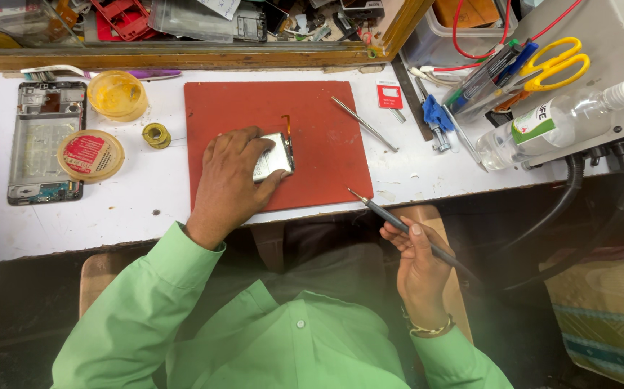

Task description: The person removes a battery from a phone chassis, places it on a red mat, and uses a soldering iron and solder wire to attach a ribbon cable to the battery terminals. The person flips the battery and continues soldering the connection.

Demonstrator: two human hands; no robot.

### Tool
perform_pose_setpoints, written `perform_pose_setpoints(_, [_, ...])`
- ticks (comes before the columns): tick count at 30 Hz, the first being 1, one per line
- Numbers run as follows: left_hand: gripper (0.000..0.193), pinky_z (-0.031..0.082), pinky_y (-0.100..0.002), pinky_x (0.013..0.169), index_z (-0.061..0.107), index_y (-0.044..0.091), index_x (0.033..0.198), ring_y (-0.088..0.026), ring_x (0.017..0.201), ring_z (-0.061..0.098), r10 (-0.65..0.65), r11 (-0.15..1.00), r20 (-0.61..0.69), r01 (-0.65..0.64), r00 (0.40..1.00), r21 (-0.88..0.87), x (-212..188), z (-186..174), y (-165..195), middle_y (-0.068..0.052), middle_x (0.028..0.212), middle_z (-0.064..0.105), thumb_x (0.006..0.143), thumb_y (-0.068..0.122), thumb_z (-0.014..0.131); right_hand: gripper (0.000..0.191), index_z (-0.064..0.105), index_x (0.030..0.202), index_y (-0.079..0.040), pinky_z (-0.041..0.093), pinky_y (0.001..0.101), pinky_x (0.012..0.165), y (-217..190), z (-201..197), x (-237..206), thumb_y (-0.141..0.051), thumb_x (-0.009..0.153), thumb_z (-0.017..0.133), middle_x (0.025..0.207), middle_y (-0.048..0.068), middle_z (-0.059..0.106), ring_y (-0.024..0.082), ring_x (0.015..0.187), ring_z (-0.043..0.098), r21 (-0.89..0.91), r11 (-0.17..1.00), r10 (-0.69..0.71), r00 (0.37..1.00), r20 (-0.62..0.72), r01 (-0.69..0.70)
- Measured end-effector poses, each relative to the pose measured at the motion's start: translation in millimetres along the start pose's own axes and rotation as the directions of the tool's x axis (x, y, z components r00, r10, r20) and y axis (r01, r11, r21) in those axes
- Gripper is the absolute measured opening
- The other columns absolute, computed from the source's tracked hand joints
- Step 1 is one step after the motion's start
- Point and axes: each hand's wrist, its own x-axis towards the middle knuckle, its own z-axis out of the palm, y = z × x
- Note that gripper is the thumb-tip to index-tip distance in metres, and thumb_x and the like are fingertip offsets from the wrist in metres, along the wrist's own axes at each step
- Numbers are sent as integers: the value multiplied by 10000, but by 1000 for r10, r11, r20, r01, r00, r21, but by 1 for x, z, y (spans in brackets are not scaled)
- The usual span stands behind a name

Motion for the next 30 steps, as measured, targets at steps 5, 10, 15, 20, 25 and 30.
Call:
perform_pose_setpoints(5, [475, 352, -520, 1088, 678, 60, 1186, -358, 1248, 512, -8, 1000, 5, 8, 1000, 4, 0, 0, 1, -127, 1314, 592, 829, 342, 813, 237, 675, 1141, 106, 617, 458, 924, -9, -8, 0, -92, 1062, 573, 1017, 237, 743, 317, 930, 749, 4, 1000, 19, 1000, 7, -19])
perform_pose_setpoints(10, [477, 352, -521, 1096, 673, 53, 1186, -356, 1258, 516, 15, 1000, -10, -15, 1000, 10, 1, 0, 1, -125, 1317, 592, 828, 336, 813, 177, 680, 1137, 97, 615, 441, 964, -31, 0, 8, -16, 1040, 585, 1070, 195, 721, 312, 1004, 736, 38, 999, -4, 994, 110, 0])
perform_pose_setpoints(15, [481, 356, -517, 1087, 678, 57, 1182, -357, 1233, 518, -4, 1000, 0, 4, 1000, 0, 2, 0, 1, -118, 1308, 593, 819, 340, 820, 209, 692, 1182, 77, 560, 294, 940, -49, 30, 30, 8, 996, 627, 1120, 168, 731, 209, 1035, 707, -410, 850, -217, 929, 300, 331])
perform_pose_setpoints(20, [485, 358, -514, 1075, 678, 58, 1178, -358, 1237, 512, -6, 1000, -7, 6, 1000, -4, 3, -1, 2, -116, 1310, 592, 807, 337, 820, 212, 735, 1159, 33, 497, 222, 685, -47, 60, 56, -12, 955, 695, 1094, 151, 762, 145, 845, 678, -604, 673, -234, 897, 375, 428])
perform_pose_setpoints(25, [470, 358, -517, 1094, 674, 59, 1181, -335, 1259, 517, 12, 1000, -5, -12, 1000, -4, 2, 1, -2, -106, 1319, 594, 826, 334, 813, 211, 728, 1165, 17, 547, 222, 727, -51, 62, 58, -15, 957, 708, 1126, 156, 748, 145, 901, 711, -574, 649, -239, 850, 470, 500])
perform_pose_setpoints(30, [475, 354, -524, 1092, 677, 60, 1185, -340, 1257, 512, -3, 1000, 1, 3, 1000, -3, 2, 2, -1, -104, 1318, 596, 821, 334, 813, 248, 733, 1154, 22, 546, 239, 722, -63, 54, 44, 18, 907, 713, 1114, 161, 749, 162, 871, 709, -613, 627, -196, 859, 473, 480])
